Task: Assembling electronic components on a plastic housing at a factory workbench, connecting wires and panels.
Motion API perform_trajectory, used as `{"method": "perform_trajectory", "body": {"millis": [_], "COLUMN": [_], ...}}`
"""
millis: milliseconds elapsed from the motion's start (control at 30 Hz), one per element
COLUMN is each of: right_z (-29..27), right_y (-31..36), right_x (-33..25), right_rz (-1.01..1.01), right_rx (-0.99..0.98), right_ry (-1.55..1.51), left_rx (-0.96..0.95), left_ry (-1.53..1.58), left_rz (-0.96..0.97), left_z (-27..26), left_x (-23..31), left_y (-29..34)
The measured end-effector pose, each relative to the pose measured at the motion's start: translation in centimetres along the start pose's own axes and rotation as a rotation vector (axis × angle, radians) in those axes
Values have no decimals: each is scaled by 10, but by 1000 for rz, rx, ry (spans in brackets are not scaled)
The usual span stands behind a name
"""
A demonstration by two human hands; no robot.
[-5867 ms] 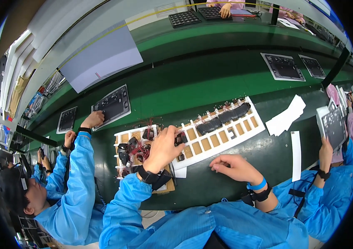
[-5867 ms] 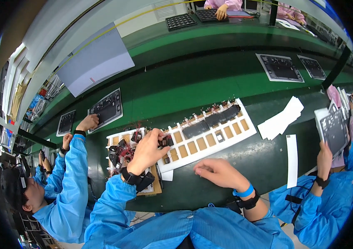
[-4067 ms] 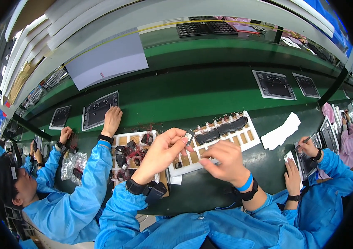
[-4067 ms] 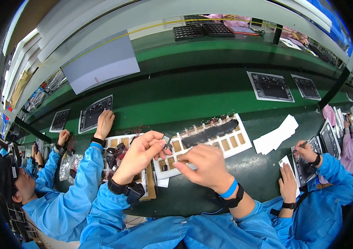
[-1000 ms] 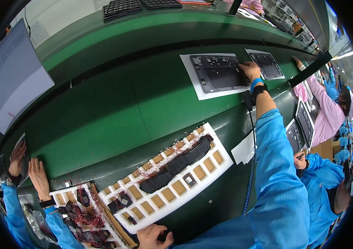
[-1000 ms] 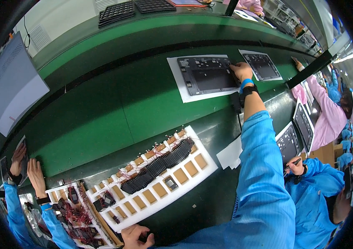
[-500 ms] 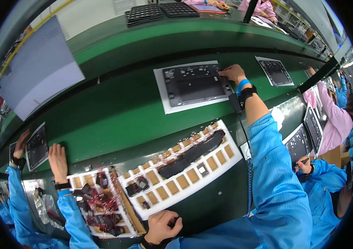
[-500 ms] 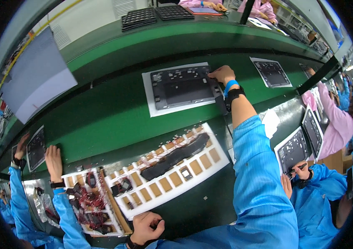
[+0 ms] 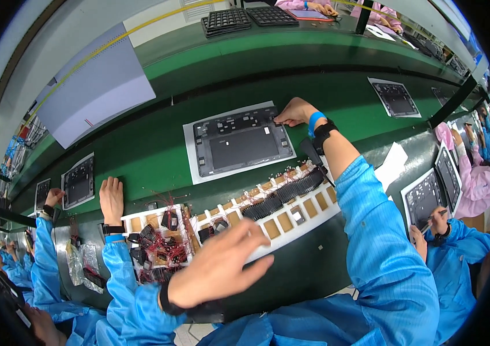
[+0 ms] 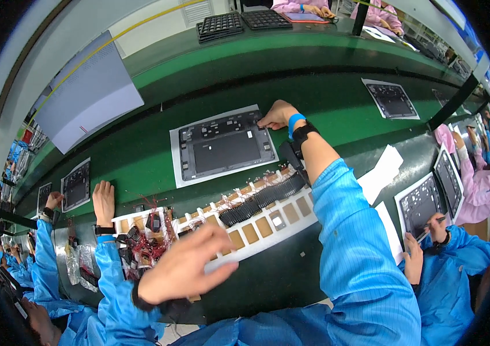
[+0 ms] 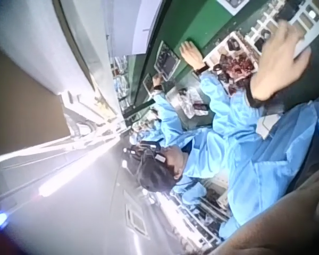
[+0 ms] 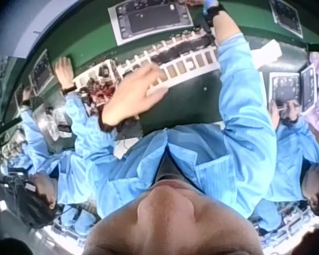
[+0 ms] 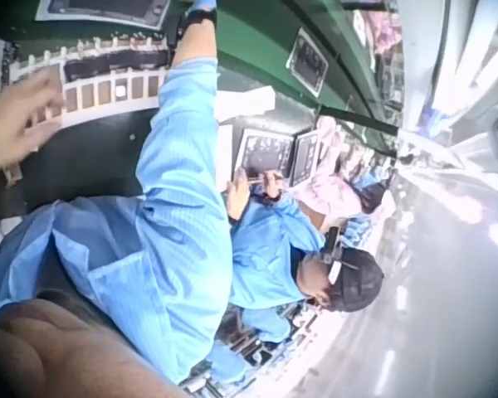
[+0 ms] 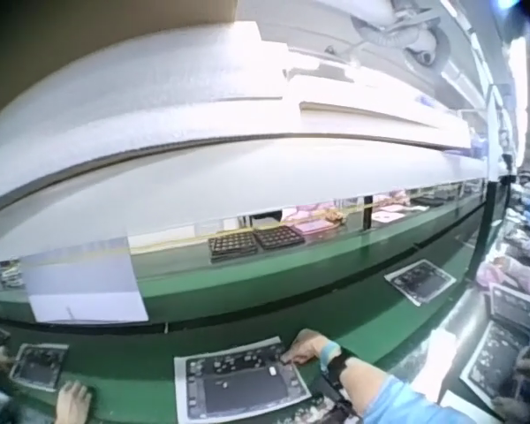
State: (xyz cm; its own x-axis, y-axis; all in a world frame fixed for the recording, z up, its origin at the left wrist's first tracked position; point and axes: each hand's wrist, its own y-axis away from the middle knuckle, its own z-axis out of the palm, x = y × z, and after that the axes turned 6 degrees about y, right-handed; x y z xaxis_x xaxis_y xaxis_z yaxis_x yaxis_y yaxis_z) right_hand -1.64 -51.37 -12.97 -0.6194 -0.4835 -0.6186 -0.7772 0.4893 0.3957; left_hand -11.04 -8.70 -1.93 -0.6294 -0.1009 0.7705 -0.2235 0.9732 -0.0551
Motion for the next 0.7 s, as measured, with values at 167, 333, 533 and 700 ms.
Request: {"method": "perform_trajectory", "body": {"millis": [167, 333, 533, 700], "right_z": [4, 6, -18, -31], "right_y": [0, 13, 58, 146], "right_x": [-2, 0, 27, 35], "right_rz": [14, -90, -218, -299], "right_rx": [-10, -71, 40, 176], "right_ry": [34, -17, -247, -101], "left_rx": [0, 86, 116, 63], "left_ry": [-134, -499, -565, -671], "left_rz": [24, 42, 81, 40], "left_z": [-10, 4, 17, 22], "left_x": [-42, -104, -163, -171], "left_y": [-90, -176, -232, -241]}}
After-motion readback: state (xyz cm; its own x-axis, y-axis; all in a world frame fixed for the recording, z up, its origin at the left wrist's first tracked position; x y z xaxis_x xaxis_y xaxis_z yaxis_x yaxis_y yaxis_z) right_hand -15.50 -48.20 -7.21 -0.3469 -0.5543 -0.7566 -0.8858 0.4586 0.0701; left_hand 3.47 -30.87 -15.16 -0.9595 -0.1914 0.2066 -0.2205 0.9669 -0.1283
